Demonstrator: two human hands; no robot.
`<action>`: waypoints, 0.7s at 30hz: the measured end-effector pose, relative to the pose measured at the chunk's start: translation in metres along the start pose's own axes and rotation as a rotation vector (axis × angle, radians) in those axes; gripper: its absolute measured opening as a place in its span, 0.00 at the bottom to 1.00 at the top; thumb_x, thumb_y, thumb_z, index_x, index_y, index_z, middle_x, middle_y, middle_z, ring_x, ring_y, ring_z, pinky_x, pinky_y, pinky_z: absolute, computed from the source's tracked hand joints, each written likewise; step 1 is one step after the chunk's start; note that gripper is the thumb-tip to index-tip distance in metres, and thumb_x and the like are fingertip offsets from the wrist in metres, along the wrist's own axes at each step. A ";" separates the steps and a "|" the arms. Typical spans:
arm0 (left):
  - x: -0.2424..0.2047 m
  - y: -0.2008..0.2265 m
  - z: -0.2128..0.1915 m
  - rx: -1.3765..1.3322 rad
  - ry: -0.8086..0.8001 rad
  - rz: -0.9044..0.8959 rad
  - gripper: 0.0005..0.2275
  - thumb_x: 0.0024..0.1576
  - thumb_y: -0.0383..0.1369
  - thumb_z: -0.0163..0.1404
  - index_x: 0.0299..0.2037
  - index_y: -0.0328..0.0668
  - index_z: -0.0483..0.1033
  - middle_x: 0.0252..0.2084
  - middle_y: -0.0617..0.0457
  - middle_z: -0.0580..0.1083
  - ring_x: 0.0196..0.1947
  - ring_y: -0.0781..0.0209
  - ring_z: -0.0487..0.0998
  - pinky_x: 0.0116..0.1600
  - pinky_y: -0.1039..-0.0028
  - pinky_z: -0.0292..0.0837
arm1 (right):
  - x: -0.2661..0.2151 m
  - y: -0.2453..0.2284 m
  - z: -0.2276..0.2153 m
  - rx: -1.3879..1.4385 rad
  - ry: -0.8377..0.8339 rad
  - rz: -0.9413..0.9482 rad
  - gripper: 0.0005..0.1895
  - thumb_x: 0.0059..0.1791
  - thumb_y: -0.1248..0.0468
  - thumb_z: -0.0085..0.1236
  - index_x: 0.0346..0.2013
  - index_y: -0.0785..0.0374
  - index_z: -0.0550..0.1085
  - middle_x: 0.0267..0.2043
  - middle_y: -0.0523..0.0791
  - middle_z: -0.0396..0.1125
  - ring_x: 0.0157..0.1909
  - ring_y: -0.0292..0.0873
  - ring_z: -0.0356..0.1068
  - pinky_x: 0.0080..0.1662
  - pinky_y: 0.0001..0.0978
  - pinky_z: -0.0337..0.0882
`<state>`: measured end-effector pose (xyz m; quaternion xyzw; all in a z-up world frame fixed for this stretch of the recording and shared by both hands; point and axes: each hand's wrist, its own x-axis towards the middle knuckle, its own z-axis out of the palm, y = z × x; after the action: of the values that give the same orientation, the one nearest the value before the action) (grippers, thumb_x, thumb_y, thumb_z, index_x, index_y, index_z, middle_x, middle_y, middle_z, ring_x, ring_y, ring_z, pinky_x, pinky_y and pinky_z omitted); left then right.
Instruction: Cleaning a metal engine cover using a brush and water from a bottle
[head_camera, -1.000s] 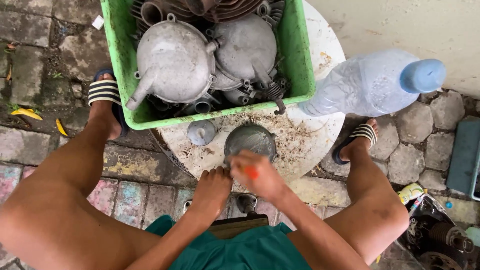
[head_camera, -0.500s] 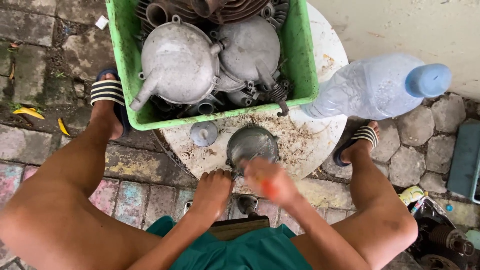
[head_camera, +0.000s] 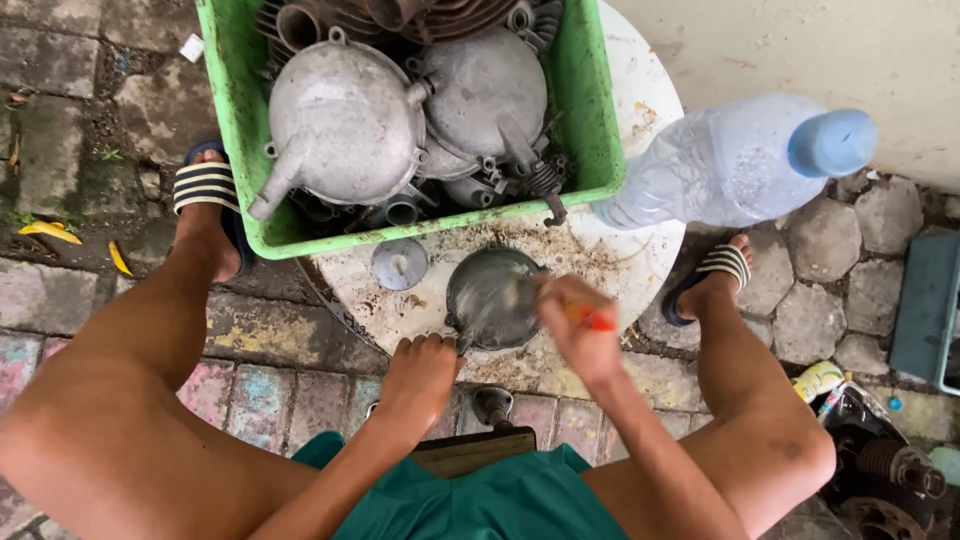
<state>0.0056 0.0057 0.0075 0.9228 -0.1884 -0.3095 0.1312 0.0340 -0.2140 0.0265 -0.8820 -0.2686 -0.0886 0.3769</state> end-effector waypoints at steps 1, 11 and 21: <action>0.000 0.001 -0.002 -0.004 -0.021 0.003 0.13 0.66 0.40 0.47 0.45 0.36 0.78 0.37 0.45 0.78 0.41 0.47 0.81 0.51 0.58 0.73 | 0.006 0.005 -0.017 -0.040 0.034 0.133 0.11 0.56 0.66 0.48 0.34 0.63 0.77 0.24 0.43 0.68 0.19 0.37 0.64 0.22 0.24 0.64; 0.005 -0.001 0.010 0.029 0.003 0.003 0.14 0.65 0.40 0.49 0.44 0.36 0.78 0.37 0.46 0.78 0.40 0.45 0.81 0.50 0.57 0.73 | 0.014 -0.021 -0.010 -0.091 0.025 -0.102 0.07 0.49 0.70 0.53 0.37 0.69 0.78 0.29 0.45 0.65 0.25 0.43 0.70 0.27 0.27 0.71; 0.002 0.000 0.012 0.089 0.018 0.019 0.14 0.65 0.41 0.50 0.43 0.35 0.78 0.35 0.46 0.77 0.38 0.49 0.81 0.49 0.60 0.74 | -0.011 -0.032 0.015 -0.089 0.007 -0.164 0.05 0.47 0.70 0.57 0.27 0.67 0.76 0.28 0.46 0.65 0.23 0.45 0.68 0.24 0.30 0.70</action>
<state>0.0000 0.0028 -0.0028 0.9286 -0.2095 -0.2913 0.0948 0.0071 -0.1889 0.0318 -0.8725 -0.3346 -0.1342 0.3298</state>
